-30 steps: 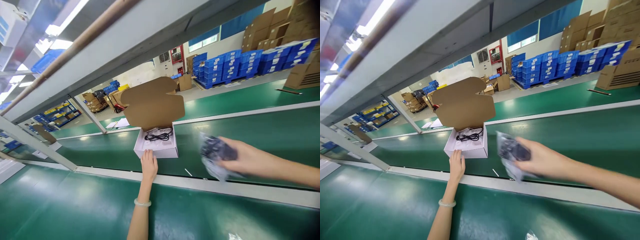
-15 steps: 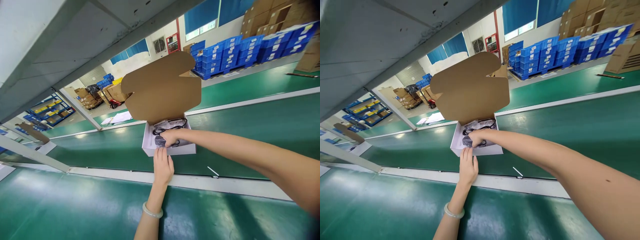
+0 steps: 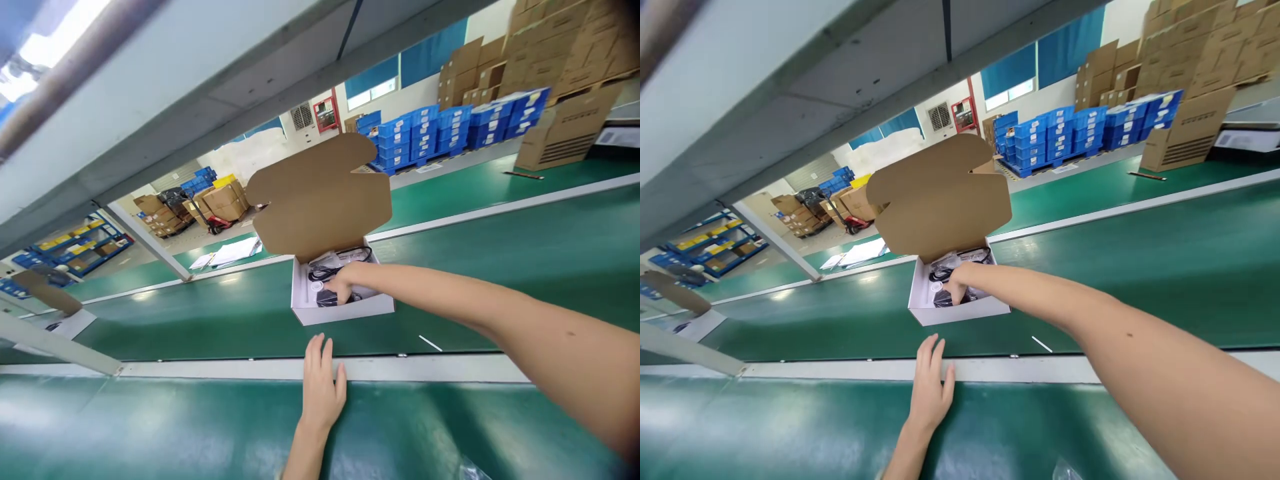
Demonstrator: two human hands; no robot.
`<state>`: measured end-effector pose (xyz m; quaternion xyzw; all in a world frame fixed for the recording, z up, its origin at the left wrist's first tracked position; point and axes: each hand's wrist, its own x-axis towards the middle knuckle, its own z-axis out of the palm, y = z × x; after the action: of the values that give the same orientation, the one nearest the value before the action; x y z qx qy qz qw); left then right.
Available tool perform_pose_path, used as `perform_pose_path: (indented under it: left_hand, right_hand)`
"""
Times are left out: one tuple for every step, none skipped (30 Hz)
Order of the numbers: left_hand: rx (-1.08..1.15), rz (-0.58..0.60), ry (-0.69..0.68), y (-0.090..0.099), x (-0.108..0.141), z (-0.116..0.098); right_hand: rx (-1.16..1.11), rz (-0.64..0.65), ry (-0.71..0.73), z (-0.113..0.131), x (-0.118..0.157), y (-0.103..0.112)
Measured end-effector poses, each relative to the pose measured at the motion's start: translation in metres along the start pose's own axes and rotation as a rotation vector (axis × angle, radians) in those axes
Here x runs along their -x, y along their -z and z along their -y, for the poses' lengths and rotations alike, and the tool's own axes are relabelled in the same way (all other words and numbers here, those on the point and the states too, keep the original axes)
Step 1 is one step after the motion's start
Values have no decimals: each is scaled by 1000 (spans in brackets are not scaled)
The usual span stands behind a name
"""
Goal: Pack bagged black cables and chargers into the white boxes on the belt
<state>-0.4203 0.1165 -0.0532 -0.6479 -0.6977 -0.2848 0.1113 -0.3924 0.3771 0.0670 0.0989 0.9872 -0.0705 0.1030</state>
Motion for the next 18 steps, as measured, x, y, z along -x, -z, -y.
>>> perform_pose_path:
  left_hand:
    - [15, 39, 7, -1, 4, -2]
    - [27, 79, 8, -2, 6, -4]
    - [35, 118, 5, -3, 7, -5]
    - [41, 154, -1, -5, 6, -7]
    - [44, 187, -9, -6, 5, -9]
    - [44, 215, -15, -8, 4, -11]
    - [41, 237, -19, -9, 3, -13]
    - [36, 256, -20, -10, 2, -14]
    - [27, 272, -24, -10, 1, -15]
    - [18, 283, -31, -11, 1, -15]
    - [6, 287, -42, -12, 2, -14]
    - [-5, 282, -58, -13, 3, -13]
    - [-16, 269, -78, -14, 5, -10]
    - [-25, 244, -103, -17, 7, -6]
    - [-29, 209, -137, -21, 8, -2]
    - [-30, 169, -169, -25, 9, 4]
    - [-26, 118, -208, -31, 10, 8]
    - [-18, 75, -253, -37, 9, 12]
  right_hand:
    - [7, -5, 38, -7, 3, 6]
    - [19, -24, 80, -12, 6, 11]
    - [32, -65, 123, -16, 9, 12]
    - [42, -127, 165, -19, 12, 11]
    - [54, -192, 209, -21, 14, 7]
    - [67, -247, 255, -21, 16, 0]
    - [81, -283, 303, -22, 18, -9]
    - [94, -301, 347, -21, 19, -17]
    - [108, -308, 379, -21, 21, -24]
    - [120, -312, 398, -21, 23, -30]
    - [132, -319, 404, -21, 27, -33]
    - [143, -333, 395, -21, 34, -33]
    - [153, -354, 369, -21, 45, -32]
    - [162, -382, 328, -22, 60, -30]
    - [170, -415, 271, -24, 81, -28]
    - [177, -458, 205, -27, 106, -27]
    - [183, -503, 140, -30, 137, -27]
    - [188, -537, 78, -33, 174, -29]
